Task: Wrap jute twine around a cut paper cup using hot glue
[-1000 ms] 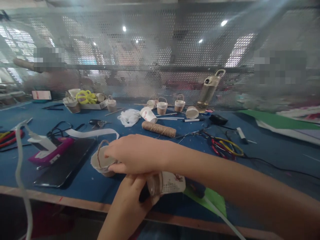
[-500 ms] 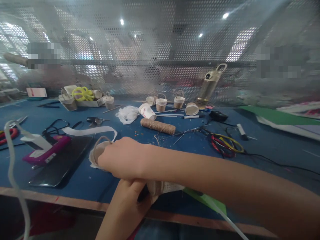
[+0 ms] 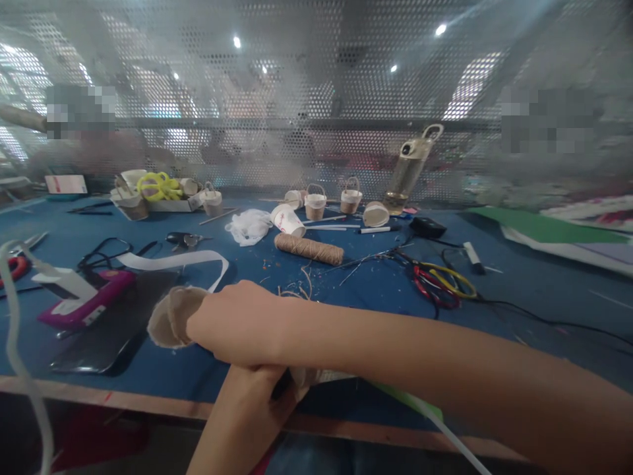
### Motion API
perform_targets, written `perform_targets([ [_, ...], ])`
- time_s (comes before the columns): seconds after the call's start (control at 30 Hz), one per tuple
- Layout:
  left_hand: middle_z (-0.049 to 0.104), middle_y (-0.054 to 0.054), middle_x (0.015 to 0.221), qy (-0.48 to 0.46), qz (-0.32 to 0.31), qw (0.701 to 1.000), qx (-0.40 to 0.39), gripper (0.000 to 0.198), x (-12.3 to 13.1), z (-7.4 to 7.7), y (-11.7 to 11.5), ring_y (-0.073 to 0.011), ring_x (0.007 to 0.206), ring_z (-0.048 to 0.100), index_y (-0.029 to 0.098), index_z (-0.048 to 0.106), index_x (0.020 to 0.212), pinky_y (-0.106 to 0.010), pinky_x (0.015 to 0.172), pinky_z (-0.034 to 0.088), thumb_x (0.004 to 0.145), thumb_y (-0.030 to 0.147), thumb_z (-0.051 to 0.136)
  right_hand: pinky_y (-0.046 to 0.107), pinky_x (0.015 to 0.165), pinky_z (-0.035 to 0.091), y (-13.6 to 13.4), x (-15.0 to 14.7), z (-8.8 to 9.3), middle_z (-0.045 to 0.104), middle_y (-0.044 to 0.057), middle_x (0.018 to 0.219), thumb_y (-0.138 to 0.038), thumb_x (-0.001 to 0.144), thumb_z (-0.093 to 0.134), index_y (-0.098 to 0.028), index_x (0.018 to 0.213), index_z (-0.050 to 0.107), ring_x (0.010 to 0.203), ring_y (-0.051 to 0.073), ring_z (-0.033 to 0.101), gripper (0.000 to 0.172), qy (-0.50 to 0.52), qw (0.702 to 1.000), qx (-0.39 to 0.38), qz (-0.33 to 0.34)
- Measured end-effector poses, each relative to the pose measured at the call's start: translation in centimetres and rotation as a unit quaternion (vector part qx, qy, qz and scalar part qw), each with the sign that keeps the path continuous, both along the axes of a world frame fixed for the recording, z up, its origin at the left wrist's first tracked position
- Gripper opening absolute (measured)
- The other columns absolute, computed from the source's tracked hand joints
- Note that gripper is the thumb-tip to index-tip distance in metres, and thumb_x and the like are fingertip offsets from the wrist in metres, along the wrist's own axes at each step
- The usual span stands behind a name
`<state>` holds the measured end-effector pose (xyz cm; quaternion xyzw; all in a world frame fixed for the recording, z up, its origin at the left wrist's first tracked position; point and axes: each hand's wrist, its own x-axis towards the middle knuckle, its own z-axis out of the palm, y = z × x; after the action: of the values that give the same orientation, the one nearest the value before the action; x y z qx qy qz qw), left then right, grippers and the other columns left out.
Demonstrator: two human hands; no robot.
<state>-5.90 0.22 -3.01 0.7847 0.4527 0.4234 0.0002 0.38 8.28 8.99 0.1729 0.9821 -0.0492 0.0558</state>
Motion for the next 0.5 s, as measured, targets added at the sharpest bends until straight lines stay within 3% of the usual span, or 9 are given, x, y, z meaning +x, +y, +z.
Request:
perform_targets([
  [0.13,0.082,-0.007,0.104,-0.001,-0.004,1.000,-0.012,0.048,0.1,0.1,0.0,-0.0302,0.092,0.080,0.029,0.072,0.122,-0.040,0.072,0.067,0.083,0.009,0.052,0.043,0.087,0.062,-0.1,0.2,0.2,0.071,0.007,0.122,-0.031,0.100,0.069,-0.018,0.121,0.068,0.103,0.022,0.071,0.025,-0.041,0.999,-0.029,0.010],
  [0.2,0.081,-0.007,0.106,-0.003,-0.005,1.000,-0.017,0.049,0.1,0.2,-0.1,-0.0302,0.095,0.079,0.029,0.071,0.124,-0.040,0.074,0.067,0.083,0.010,0.052,0.042,0.085,0.062,-0.2,0.3,0.5,0.071,0.007,0.125,-0.027,0.102,0.065,-0.018,0.125,0.067,0.105,0.023,0.071,0.025,-0.043,0.998,-0.037,0.006],
  [0.33,0.081,-0.006,0.108,-0.010,-0.004,1.000,-0.026,0.051,0.0,-0.1,-0.1,-0.0308,0.096,0.079,0.029,0.071,0.124,-0.042,0.080,0.066,0.080,0.009,0.056,0.033,0.066,0.055,-0.4,0.6,1.2,0.075,0.006,0.124,-0.012,0.100,0.054,-0.018,0.125,0.068,0.100,0.022,0.072,0.030,-0.033,0.998,-0.043,-0.011],
  [0.5,0.080,-0.006,0.111,-0.021,0.001,0.999,-0.045,0.050,-0.6,-0.4,-0.2,-0.0298,0.095,0.079,0.029,0.071,0.125,-0.043,0.087,0.065,0.079,0.011,0.066,0.032,0.058,0.044,-0.1,1.4,2.3,0.077,0.006,0.119,-0.021,0.101,0.057,-0.018,0.120,0.069,0.097,0.022,0.072,0.023,0.019,0.999,-0.028,-0.017],
])
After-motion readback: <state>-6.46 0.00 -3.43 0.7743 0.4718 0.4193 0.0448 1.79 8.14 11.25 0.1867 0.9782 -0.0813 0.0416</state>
